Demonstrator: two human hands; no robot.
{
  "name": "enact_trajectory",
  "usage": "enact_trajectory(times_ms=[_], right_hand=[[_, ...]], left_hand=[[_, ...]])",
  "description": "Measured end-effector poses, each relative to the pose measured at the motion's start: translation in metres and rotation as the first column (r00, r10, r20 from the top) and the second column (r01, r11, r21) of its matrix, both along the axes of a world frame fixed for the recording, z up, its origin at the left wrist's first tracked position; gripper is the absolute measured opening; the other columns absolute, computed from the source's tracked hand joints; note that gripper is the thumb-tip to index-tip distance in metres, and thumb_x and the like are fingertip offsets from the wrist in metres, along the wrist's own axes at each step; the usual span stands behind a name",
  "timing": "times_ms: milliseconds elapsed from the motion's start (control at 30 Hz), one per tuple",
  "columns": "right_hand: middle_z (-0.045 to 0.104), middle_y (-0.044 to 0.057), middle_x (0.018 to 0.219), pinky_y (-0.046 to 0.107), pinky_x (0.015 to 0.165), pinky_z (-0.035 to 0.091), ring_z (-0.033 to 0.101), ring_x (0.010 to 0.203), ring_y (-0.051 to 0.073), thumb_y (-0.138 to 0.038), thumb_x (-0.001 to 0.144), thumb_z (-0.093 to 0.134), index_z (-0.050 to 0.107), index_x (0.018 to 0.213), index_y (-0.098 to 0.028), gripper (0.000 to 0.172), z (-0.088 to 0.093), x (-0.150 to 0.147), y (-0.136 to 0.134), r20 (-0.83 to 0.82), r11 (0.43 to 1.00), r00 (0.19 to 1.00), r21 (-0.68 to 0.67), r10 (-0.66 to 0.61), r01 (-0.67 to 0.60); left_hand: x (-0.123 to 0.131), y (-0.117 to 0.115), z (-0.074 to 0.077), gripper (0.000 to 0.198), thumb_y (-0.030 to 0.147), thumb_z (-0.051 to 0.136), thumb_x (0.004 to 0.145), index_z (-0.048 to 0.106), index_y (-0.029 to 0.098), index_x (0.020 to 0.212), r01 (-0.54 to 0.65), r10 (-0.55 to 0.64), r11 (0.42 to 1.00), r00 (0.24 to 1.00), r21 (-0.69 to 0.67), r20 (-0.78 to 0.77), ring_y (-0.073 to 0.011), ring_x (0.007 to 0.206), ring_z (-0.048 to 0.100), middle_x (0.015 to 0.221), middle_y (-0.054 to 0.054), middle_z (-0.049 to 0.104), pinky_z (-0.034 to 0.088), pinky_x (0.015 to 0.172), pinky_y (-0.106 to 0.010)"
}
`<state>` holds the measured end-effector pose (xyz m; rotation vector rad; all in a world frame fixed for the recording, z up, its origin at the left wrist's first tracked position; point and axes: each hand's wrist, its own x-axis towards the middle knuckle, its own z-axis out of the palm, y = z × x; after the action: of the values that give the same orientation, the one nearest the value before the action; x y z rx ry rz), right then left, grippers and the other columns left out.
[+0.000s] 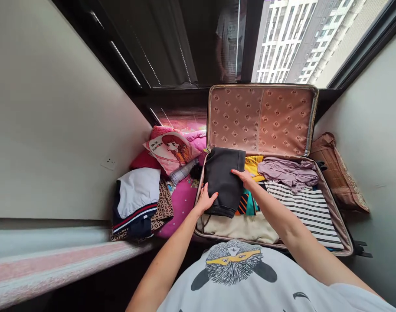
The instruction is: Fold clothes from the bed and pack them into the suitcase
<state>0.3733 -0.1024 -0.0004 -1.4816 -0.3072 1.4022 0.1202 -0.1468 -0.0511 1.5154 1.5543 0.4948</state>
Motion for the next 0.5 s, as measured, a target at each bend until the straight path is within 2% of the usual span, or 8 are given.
enact_trajectory(times_ms=[100,233,367,500], right_hand=[[0.074,0.009,0.076,0.04,0.079,0.062,0.072,0.078,0.024,-0.024,0.062,0.091,0.068,0.088,-0.013,0.037,0.011,-0.007,0.014,-0.054,0.985,0.993,-0.133,0.106,-0.112],[0.076,0.009,0.078,0.037,0.077,0.062,0.072,0.072,0.021,-0.023,0.07,0.083,0.069,0.093,-0.011,0.03,0.038,-0.022,0.013,-0.073,0.979,0.987,-0.141,0.14,-0.149],[0.078,0.009,0.086,0.037,0.069,0.063,0.072,0.071,0.023,-0.019,0.063,0.082,0.072,0.098,-0.015,0.037,0.078,-0.042,-0.001,-0.014,0.989,0.989,0.037,0.147,-0.146],[0.077,0.006,0.093,0.038,0.073,0.06,0.07,0.078,0.024,-0.03,0.057,0.083,0.07,0.102,-0.018,0.048,0.123,-0.065,-0.01,0.196,0.934,0.951,0.22,0.24,-0.282]], left_hand=[[0.001,0.006,0.006,0.094,0.051,0.074,0.085,0.031,0.015,0.161,-0.036,0.043,0.997,0.994,-0.072,0.103,-0.0341,0.154,0.038,0.165,-0.024,0.038,0.031,0.125,-0.048],[-0.004,0.006,0.017,0.094,0.057,0.072,0.087,0.033,0.014,0.161,-0.07,0.098,0.99,0.968,-0.126,0.231,-0.0328,0.151,0.043,0.163,-0.023,0.043,0.033,0.125,-0.046],[-0.023,0.0,0.037,0.093,0.066,0.071,0.086,0.041,0.013,0.157,-0.058,0.071,0.997,0.936,-0.048,0.345,-0.0349,0.151,0.043,0.161,-0.022,0.046,0.033,0.125,-0.047],[-0.046,0.005,0.061,0.093,0.071,0.073,0.081,0.046,0.017,0.153,-0.057,0.023,0.997,0.841,0.045,0.541,-0.0343,0.147,0.048,0.158,-0.019,0.05,0.04,0.122,-0.047]])
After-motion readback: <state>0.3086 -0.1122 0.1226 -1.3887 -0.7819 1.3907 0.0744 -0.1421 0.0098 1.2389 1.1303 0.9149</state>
